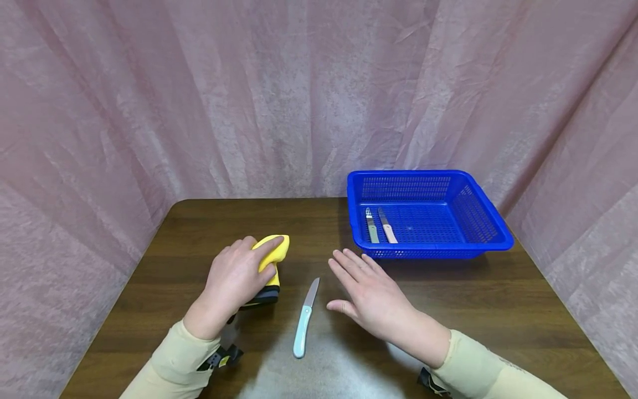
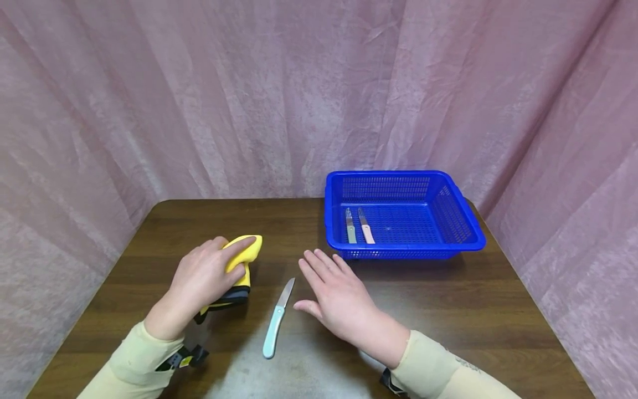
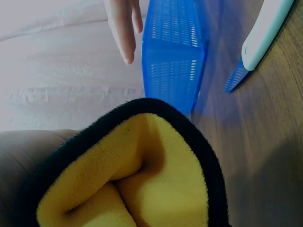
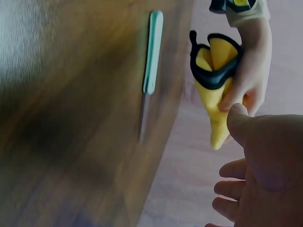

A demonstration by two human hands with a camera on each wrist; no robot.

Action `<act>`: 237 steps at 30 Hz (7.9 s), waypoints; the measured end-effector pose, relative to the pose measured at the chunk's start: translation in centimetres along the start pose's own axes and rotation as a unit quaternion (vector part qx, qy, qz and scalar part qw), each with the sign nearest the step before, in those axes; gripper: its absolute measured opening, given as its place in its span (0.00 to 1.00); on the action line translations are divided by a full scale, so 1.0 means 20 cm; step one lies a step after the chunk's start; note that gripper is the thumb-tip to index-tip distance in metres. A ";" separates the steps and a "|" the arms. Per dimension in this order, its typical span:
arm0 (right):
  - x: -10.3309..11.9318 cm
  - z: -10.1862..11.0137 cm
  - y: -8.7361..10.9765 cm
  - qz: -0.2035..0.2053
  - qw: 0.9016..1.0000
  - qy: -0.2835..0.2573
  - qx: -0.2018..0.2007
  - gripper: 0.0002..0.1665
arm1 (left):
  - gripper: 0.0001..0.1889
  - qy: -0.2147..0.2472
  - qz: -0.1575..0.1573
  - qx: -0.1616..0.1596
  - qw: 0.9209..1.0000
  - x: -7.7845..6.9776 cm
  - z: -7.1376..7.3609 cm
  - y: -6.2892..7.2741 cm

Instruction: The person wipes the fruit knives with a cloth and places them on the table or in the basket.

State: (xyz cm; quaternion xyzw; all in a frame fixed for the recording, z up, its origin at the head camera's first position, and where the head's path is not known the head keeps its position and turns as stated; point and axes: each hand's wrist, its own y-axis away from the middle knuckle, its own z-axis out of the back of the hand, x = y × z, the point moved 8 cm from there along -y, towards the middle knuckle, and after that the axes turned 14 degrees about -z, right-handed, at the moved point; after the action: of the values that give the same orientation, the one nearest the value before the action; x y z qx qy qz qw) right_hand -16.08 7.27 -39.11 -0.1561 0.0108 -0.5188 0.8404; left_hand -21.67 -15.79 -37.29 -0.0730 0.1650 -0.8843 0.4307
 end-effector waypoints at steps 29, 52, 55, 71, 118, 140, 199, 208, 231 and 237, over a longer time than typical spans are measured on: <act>0.36 -0.31 0.12 0.160 0.975 0.064 0.140 0.48 | 0.28 -0.006 0.017 -0.014 1.000 0.04 0.01 0.04; 0.35 -0.38 0.14 0.214 0.964 0.036 0.156 0.38 | 0.28 0.002 0.016 -0.009 1.000 0.03 0.01 0.03; 0.33 -0.37 0.14 0.209 0.965 0.038 0.156 0.37 | 0.29 0.002 0.013 -0.010 1.000 0.03 0.01 0.03; 0.21 -0.36 0.13 0.160 0.971 0.029 0.178 0.39 | 0.28 0.004 0.012 -0.011 1.000 0.02 0.01 0.03; -0.06 -0.24 0.01 -0.111 0.989 0.089 0.043 0.38 | 0.28 0.008 0.015 -0.001 1.000 0.02 0.00 0.01; -0.08 -0.27 -0.01 -0.100 0.990 0.098 0.033 0.26 | 0.29 0.011 0.014 -0.006 1.000 0.02 -0.02 0.02; -0.16 0.23 -0.12 -0.085 0.989 -0.029 -0.116 0.14 | 0.33 0.034 0.016 -0.069 0.997 -0.09 0.17 -0.21; -0.21 0.25 -0.19 -0.114 0.987 -0.062 -0.095 0.13 | 0.31 0.038 -0.009 -0.083 0.996 -0.17 0.19 -0.26; -0.21 0.29 -0.24 -0.130 0.982 -0.091 -0.102 0.13 | 0.30 0.005 -0.086 -0.095 0.992 -0.38 0.16 -0.35; -0.20 0.31 -0.23 -0.124 0.983 -0.086 -0.109 0.13 | 0.28 -0.003 -0.095 -0.090 0.991 -0.39 0.16 -0.35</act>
State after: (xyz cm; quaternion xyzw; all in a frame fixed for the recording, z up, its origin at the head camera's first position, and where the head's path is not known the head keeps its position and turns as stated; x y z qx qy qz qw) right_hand -20.84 10.32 -32.54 -0.2906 -0.0248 -0.5994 0.7454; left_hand -21.11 -6.36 -31.80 -0.1293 0.2349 -0.9026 0.3369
